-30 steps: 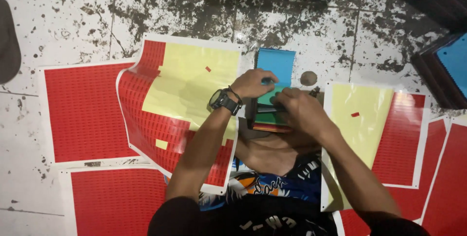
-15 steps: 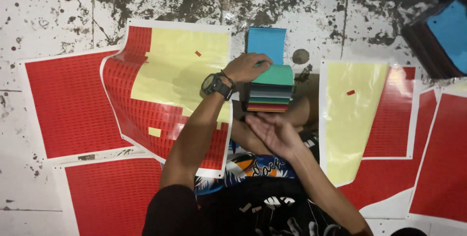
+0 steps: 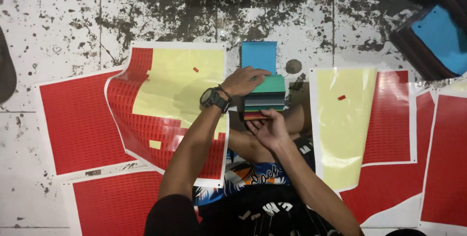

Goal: The person sits on the floor and assembles notebooks by hand. They peel small red adhesive tabs from a red sheet and apply them to the spines of stacked notebooks. The person then stacks the finished notebooks and moves them to a pile on the floor.

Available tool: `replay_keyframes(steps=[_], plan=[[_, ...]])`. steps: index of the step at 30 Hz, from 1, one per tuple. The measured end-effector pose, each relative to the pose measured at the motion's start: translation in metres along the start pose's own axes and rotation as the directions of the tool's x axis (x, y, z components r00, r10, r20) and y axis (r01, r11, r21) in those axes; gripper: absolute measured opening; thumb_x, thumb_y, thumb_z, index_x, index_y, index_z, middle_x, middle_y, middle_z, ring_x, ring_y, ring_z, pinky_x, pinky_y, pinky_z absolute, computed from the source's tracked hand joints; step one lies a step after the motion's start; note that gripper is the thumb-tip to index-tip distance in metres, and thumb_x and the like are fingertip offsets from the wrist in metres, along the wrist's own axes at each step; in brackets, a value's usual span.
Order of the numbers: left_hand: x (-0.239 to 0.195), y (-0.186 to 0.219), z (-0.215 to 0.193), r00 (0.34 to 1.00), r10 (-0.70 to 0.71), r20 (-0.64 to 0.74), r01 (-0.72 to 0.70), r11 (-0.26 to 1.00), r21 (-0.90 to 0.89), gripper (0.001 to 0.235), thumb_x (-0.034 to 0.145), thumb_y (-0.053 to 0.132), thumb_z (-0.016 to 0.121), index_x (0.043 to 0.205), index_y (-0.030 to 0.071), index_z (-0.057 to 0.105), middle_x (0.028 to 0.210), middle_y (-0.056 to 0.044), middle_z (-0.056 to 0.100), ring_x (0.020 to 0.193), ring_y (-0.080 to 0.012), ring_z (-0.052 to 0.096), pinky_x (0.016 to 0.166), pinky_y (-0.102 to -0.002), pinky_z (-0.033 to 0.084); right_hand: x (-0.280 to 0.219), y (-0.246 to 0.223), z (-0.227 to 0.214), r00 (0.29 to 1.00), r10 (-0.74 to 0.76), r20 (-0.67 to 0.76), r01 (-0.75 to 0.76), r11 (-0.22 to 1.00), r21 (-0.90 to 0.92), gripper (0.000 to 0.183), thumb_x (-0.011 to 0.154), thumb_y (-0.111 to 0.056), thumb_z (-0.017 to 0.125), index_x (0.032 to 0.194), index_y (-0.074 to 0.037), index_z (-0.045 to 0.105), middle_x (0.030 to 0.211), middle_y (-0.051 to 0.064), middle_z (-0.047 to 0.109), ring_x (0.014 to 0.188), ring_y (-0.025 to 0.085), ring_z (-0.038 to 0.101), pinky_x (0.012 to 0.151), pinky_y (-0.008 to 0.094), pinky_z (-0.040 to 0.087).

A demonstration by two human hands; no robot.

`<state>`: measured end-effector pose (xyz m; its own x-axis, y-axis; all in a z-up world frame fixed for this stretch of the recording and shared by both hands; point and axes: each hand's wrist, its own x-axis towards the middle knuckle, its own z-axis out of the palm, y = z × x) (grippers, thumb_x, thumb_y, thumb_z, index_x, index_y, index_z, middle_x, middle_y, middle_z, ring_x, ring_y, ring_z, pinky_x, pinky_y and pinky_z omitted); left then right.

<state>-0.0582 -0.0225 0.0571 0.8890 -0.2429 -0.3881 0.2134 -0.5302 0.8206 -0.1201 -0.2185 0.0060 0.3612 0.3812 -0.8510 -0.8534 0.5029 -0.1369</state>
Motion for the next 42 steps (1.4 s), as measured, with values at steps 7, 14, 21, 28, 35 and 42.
replay_keyframes(steps=[7, 14, 21, 28, 35, 42], plan=[[0.013, -0.015, 0.002, 0.999, 0.018, 0.028, -0.019, 1.000, 0.014, 0.050, 0.106, 0.046, 0.032, 0.146, 0.027, 0.055, 0.122, -0.017, 0.066, 0.124, -0.0386, 0.058, 0.117, -0.056, 0.033, 0.002, 0.004, 0.000, 0.999, -0.041, -0.004, 0.041, 0.999, 0.027, 0.039, 0.078, -0.014, 0.070, 0.109, -0.008, 0.046, 0.112, 0.004, 0.039, 0.125, 0.033, 0.046, 0.120, 0.053, 0.033], [0.024, -0.028, 0.006, 0.999, 0.008, 0.042, -0.008, 1.000, 0.003, 0.050, 0.108, 0.048, 0.030, 0.148, 0.031, 0.053, 0.125, -0.017, 0.064, 0.121, -0.0382, 0.058, 0.118, -0.056, 0.029, -0.009, 0.002, 0.008, 0.998, -0.059, 0.016, 0.059, 0.998, 0.027, 0.042, 0.079, -0.022, 0.074, 0.111, -0.013, 0.050, 0.113, 0.003, 0.045, 0.120, 0.029, 0.046, 0.117, 0.054, 0.034], [0.024, -0.026, 0.008, 0.999, -0.017, 0.049, 0.018, 1.000, -0.009, 0.053, 0.107, 0.053, 0.030, 0.148, 0.030, 0.053, 0.131, -0.019, 0.060, 0.125, -0.0430, 0.056, 0.118, -0.058, 0.028, -0.007, 0.000, 0.007, 0.998, -0.046, 0.031, 0.044, 0.998, 0.041, 0.048, 0.080, -0.024, 0.073, 0.118, -0.009, 0.048, 0.120, 0.005, 0.043, 0.129, 0.031, 0.040, 0.120, 0.054, 0.027], [0.031, -0.036, 0.009, 0.999, 0.008, 0.039, -0.007, 0.999, -0.033, 0.051, 0.107, 0.052, 0.030, 0.147, 0.031, 0.054, 0.128, -0.020, 0.061, 0.115, -0.0437, 0.061, 0.113, -0.060, 0.035, -0.021, 0.001, 0.015, 0.997, -0.074, 0.013, 0.073, 0.993, 0.088, 0.056, 0.079, -0.027, 0.074, 0.125, -0.008, 0.049, 0.124, 0.007, 0.044, 0.133, 0.032, 0.037, 0.123, 0.054, 0.020], [0.030, -0.036, 0.011, 1.000, 0.001, 0.027, 0.000, 0.999, -0.043, 0.049, 0.107, 0.050, 0.033, 0.146, 0.031, 0.056, 0.127, -0.020, 0.063, 0.110, -0.0412, 0.063, 0.110, -0.059, 0.039, -0.020, 0.002, 0.014, 0.998, -0.067, 0.006, 0.066, 0.995, 0.069, 0.055, 0.078, -0.031, 0.075, 0.122, -0.010, 0.048, 0.123, 0.006, 0.045, 0.127, 0.030, 0.038, 0.121, 0.052, 0.024], [0.030, -0.033, 0.007, 0.999, -0.001, 0.049, 0.003, 0.999, -0.035, 0.049, 0.107, 0.048, 0.032, 0.146, 0.031, 0.056, 0.128, -0.020, 0.063, 0.110, -0.0399, 0.064, 0.115, -0.059, 0.034, -0.037, -0.001, 0.029, 0.997, -0.072, -0.025, 0.074, 0.996, 0.057, 0.053, 0.081, -0.028, 0.075, 0.123, -0.009, 0.048, 0.121, 0.007, 0.046, 0.129, 0.031, 0.041, 0.121, 0.051, 0.026]])
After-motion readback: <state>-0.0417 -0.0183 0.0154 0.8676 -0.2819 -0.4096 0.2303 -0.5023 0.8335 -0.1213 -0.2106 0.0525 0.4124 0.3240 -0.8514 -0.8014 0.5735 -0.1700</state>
